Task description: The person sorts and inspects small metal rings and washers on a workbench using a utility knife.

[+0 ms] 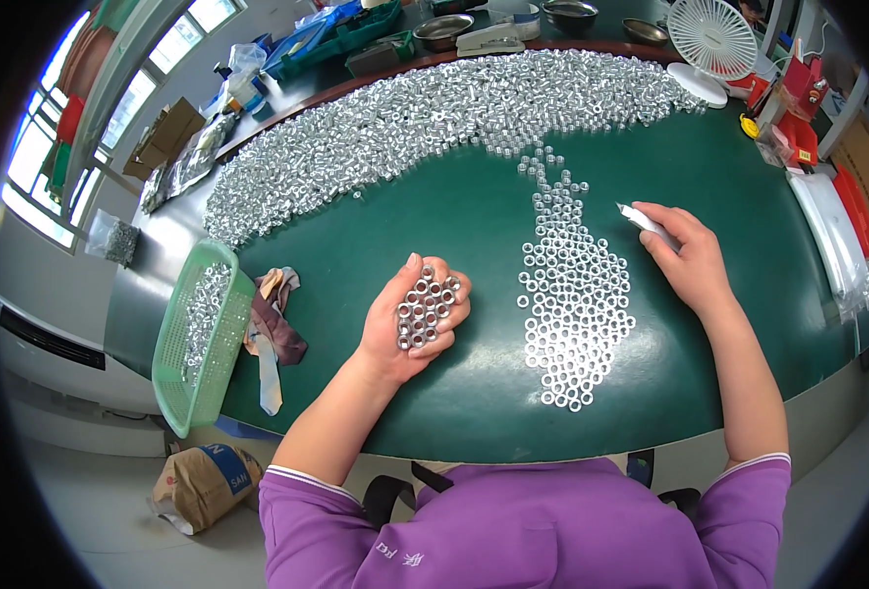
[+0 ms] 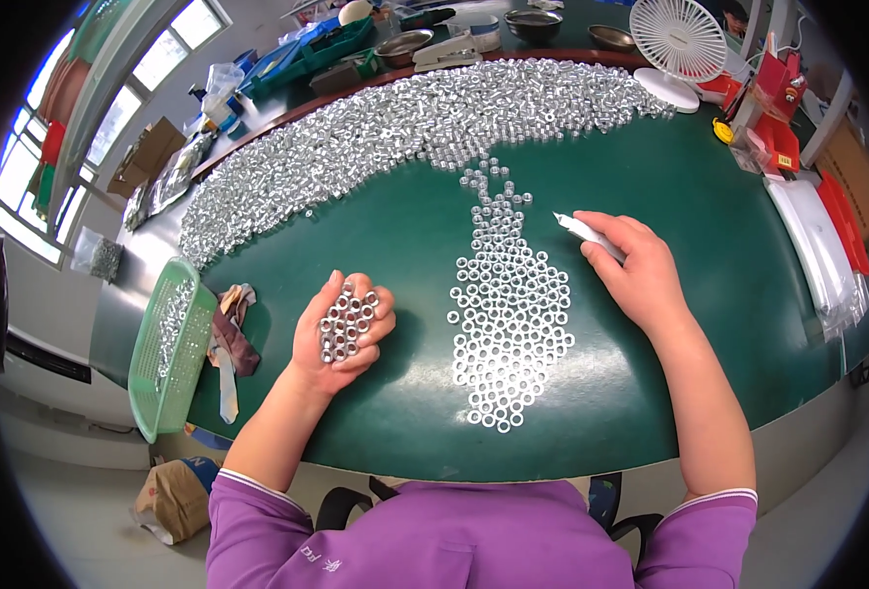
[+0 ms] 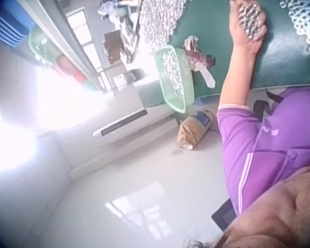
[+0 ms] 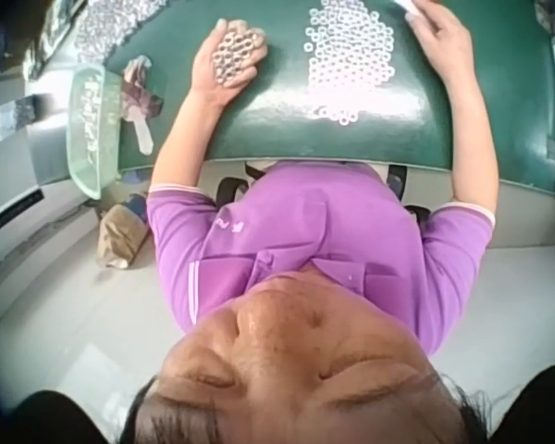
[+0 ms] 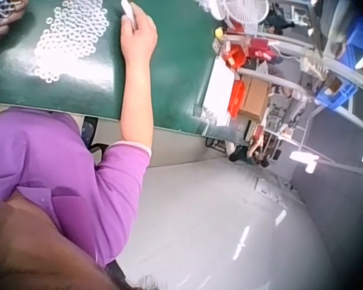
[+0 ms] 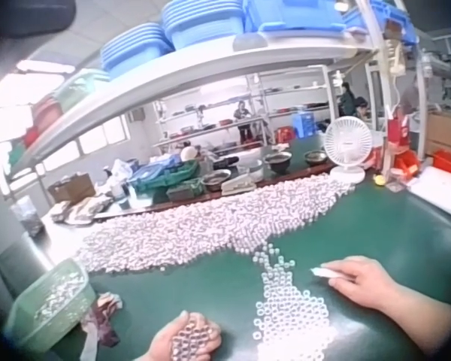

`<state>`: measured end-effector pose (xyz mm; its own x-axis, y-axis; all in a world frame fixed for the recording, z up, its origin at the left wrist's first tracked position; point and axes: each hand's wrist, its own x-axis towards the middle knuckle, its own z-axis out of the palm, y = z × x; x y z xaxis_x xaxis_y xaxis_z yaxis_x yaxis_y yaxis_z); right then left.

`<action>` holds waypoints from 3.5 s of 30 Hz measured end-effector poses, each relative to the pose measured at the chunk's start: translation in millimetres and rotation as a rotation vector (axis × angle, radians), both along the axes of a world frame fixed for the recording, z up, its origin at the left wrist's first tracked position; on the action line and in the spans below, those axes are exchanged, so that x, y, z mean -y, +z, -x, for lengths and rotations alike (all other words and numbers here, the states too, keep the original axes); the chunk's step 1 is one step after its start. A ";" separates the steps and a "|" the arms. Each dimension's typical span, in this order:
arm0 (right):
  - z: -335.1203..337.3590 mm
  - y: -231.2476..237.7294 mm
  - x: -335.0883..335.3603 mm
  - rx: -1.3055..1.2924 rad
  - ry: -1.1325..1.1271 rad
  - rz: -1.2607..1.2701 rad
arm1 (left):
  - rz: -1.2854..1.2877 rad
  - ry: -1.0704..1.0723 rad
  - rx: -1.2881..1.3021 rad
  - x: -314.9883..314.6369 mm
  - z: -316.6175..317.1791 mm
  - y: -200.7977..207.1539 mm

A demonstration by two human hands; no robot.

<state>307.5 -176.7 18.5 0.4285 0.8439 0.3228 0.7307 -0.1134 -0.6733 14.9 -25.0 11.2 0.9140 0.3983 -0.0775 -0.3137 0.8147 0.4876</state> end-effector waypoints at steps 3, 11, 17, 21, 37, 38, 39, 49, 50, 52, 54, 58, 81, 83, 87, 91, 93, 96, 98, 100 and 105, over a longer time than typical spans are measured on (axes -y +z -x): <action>0.3 -0.5 -1.5 0.003 0.000 0.006 | 0.021 0.006 0.008 0.0 1.1 -1.0; -2.0 -3.4 -0.4 0.001 0.004 -0.006 | 0.002 -0.021 0.034 2.0 0.6 1.4; -2.2 -3.0 -0.5 -0.018 0.016 -0.003 | -0.078 -0.068 0.029 4.0 1.3 2.6; -2.3 -2.6 0.5 0.001 0.011 -0.027 | -0.091 -0.059 0.024 3.4 0.4 2.3; -2.0 -4.5 0.2 0.005 0.007 -0.007 | -0.105 0.259 -0.136 -19.4 22.1 16.7; -1.6 -7.3 1.2 0.004 -0.006 -0.027 | -0.244 0.365 -0.188 -31.3 35.2 24.1; -1.4 -8.6 1.0 0.002 0.009 -0.031 | -0.424 0.558 -0.321 -39.8 50.0 35.6; 7.2 -1.7 -4.0 0.072 0.070 0.012 | -1.286 0.996 -2.260 -148.3 286.8 50.4; 5.5 -2.0 -3.5 0.071 0.056 0.018 | -1.396 1.052 -2.299 -142.1 276.4 52.6; 4.7 -3.7 -5.6 0.070 0.037 0.022 | -1.514 1.114 -2.327 -132.2 250.8 62.2; 3.2 -4.4 -4.7 0.084 0.027 0.003 | -1.991 1.251 -1.717 -126.2 206.4 68.9; -2.2 -11.1 -1.1 0.144 0.001 -0.004 | -1.487 0.685 -1.046 -101.9 53.8 40.5; -4.2 -5.3 0.5 0.120 0.034 -0.055 | -1.490 -0.043 -0.435 -11.1 -56.1 -4.3; -1.5 -5.4 0.2 0.109 0.037 -0.054 | -1.585 -0.053 -0.449 -8.1 -44.9 5.1; -3.3 -10.1 -1.0 0.140 0.052 -0.062 | -2.036 -0.018 -0.500 -13.8 -39.1 14.7; -4.2 -8.6 -2.8 0.155 0.056 -0.052 | -2.388 -0.021 -0.554 -11.2 -56.5 19.3; -3.1 -6.4 -2.4 0.117 0.042 -0.009 | -2.435 -0.011 -0.567 -12.3 -62.8 18.9; -6.9 -9.9 -1.6 0.121 0.046 -0.057 | -2.503 -0.018 -0.527 -13.4 -74.7 16.7; -6.4 -8.4 -0.8 0.111 0.040 -0.040 | -2.490 -0.036 -0.520 -14.1 -74.1 13.3; -6.4 -9.1 -1.2 0.119 0.031 -0.049 | -2.464 -0.029 -0.488 -12.4 -72.6 12.5; -5.5 -10.5 -2.0 0.115 0.039 -0.047 | -2.453 -0.066 -0.472 -11.4 -69.1 10.8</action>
